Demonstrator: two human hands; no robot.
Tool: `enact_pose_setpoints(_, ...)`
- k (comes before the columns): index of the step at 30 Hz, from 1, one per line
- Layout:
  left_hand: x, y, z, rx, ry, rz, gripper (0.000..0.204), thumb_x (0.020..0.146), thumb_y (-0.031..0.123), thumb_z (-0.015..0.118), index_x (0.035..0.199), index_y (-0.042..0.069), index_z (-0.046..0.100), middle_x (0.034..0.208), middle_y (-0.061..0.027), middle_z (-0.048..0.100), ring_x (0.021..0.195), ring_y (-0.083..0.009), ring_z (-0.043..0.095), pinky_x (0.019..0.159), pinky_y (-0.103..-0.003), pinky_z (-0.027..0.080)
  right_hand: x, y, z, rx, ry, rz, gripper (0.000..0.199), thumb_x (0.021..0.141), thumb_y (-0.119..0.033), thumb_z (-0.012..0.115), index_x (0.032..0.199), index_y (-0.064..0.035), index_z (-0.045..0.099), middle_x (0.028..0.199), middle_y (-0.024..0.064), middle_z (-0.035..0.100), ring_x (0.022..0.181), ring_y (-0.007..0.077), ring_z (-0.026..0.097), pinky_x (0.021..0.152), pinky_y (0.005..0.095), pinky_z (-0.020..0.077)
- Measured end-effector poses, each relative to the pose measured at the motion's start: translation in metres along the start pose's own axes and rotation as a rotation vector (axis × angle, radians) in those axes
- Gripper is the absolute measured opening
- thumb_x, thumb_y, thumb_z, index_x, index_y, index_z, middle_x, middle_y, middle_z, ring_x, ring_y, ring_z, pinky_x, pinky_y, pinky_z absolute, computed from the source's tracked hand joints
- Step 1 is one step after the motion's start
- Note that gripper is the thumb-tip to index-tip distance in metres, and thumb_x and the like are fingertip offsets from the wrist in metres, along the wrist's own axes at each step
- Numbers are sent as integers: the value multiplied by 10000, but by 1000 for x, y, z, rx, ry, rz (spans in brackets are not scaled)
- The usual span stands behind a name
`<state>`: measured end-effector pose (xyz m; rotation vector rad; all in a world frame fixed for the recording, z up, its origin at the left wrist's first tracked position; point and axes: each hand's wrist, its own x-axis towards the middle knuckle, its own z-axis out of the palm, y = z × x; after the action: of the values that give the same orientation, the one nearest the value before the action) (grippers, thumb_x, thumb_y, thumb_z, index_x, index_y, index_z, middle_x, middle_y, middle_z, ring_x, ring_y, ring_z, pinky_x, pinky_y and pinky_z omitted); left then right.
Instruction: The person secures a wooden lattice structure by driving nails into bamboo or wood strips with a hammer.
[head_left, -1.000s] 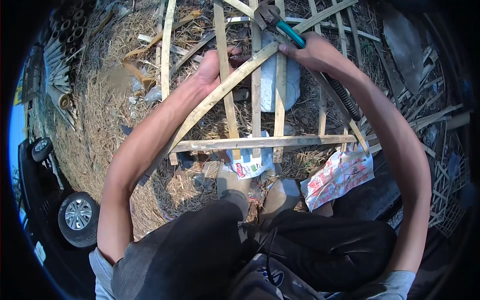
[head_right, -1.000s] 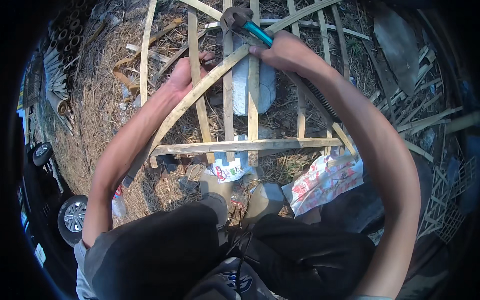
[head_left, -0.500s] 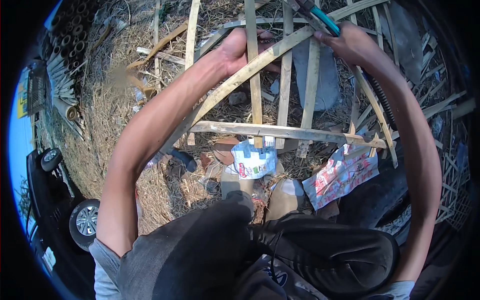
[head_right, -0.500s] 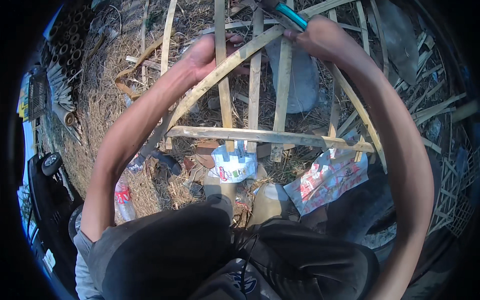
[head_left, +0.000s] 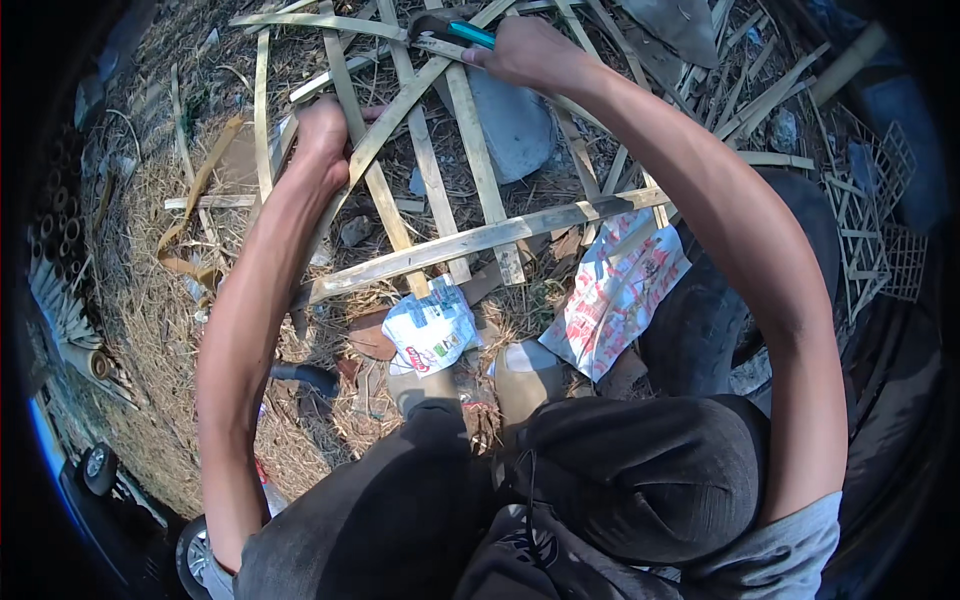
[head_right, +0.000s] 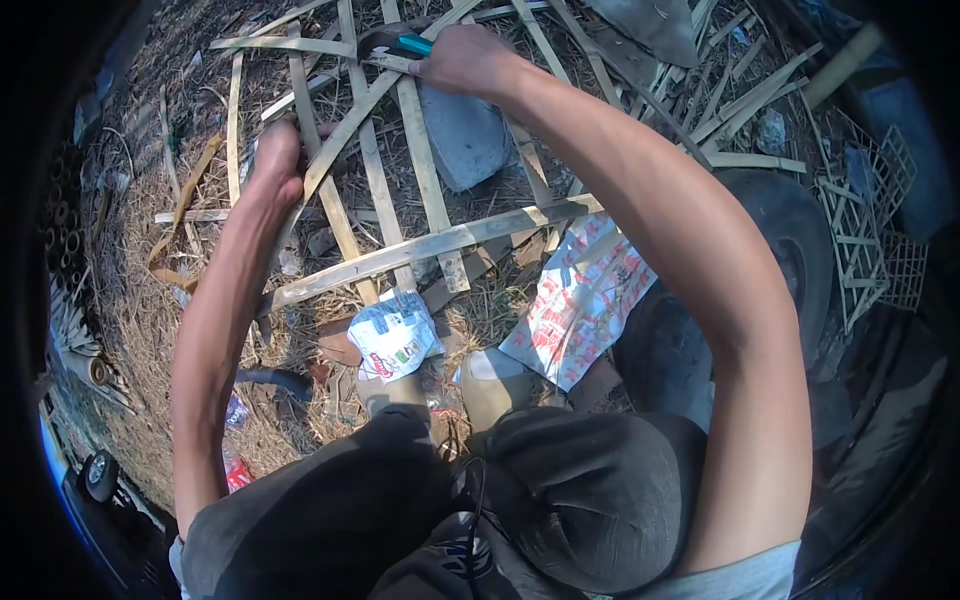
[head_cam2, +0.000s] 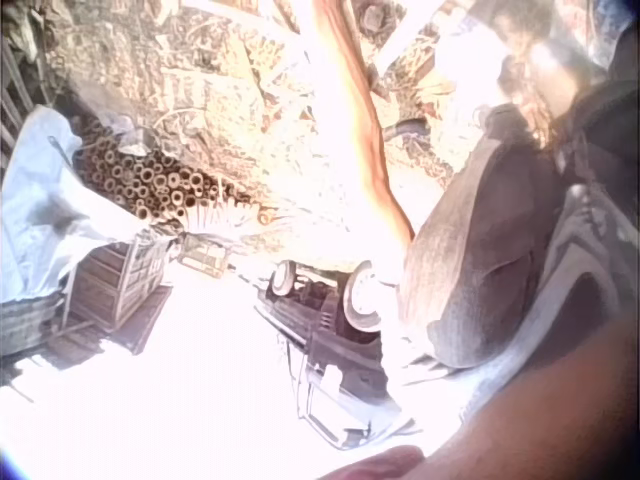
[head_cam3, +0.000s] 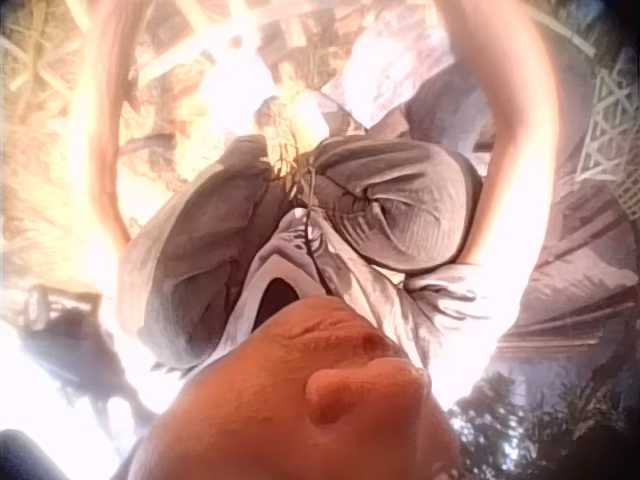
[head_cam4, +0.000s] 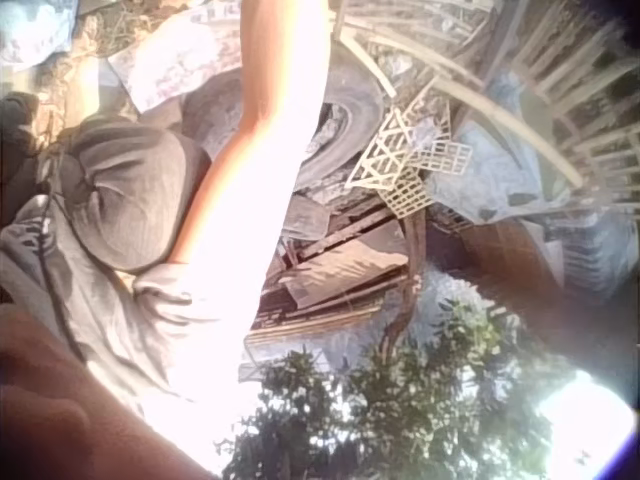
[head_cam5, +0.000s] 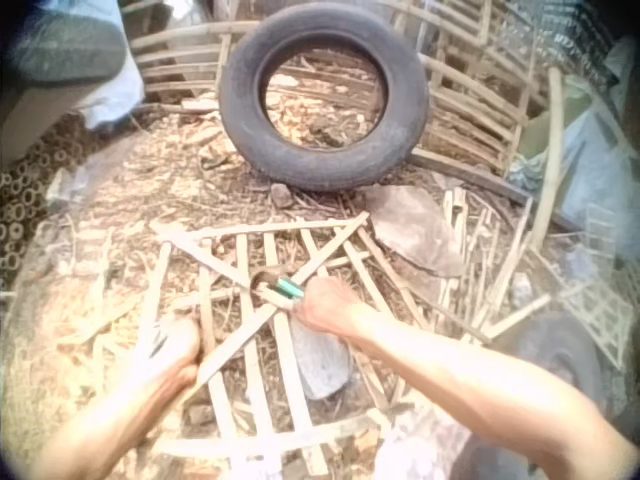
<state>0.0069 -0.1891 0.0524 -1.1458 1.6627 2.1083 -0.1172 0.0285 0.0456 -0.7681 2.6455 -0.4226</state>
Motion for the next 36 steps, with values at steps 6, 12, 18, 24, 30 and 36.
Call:
enact_pose_setpoints(6, 25, -11, -14, 126, -9, 93, 464, 1019, 129, 254, 1333, -206, 325, 975, -332, 657, 688, -313, 703, 535, -379, 642, -5, -15, 1, 102, -79, 208, 565, 946, -532, 641, 1066, 12, 739, 1095, 253, 718, 1057, 412, 694, 922, 475, 543)
enact_pose_setpoints(12, 25, -15, -6, -34, -12, 158, 473, 1011, 113, 249, 1301, -259, 262, 977, -385, 660, 753, -425, 716, 562, -440, 651, -8, -30, -10, 1, -124, 315, 551, 942, -554, 639, 1125, -44, 738, 1176, 196, 714, 1122, 353, 681, 957, 458, 537)
enact_pose_setpoints(18, 40, -28, -5, -99, 120, 159, 398, 979, 122, 365, 1244, -176, 375, 853, -279, 730, 431, -180, 562, 325, -333, 339, -8, -27, 8, 114, -21, 426, 378, 883, -326, 639, 957, 27, 749, 955, 295, 720, 953, 393, 724, 815, 449, 584)
enact_pose_setpoints(24, 40, -8, -10, 105, 36, 165, 378, 996, 136, 308, 1210, -138, 454, 940, -277, 731, 598, -241, 659, 462, -343, 493, 19, 15, 18, -85, -91, 156, 366, 897, -308, 566, 874, 14, 737, 862, 282, 712, 839, 410, 722, 720, 469, 578)
enact_pose_setpoints(30, 50, 1, -9, 279, -13, 323, 416, 992, 151, 337, 1195, -148, 544, 1006, -287, 714, 807, -260, 714, 690, -372, 586, 36, 32, 26, -641, -68, -347, 380, 949, -320, 558, 1008, 9, 739, 956, 267, 733, 912, 397, 733, 762, 461, 589)
enact_pose_setpoints(36, 67, 3, 8, 413, 116, 367, 374, 1004, 163, 328, 1090, -142, 526, 909, -267, 718, 581, -266, 670, 549, -368, 548, -23, 5, 8, 180, 71, 348, 421, 974, -301, 585, 1195, 42, 688, 1239, 293, 658, 1156, 407, 657, 967, 474, 534)
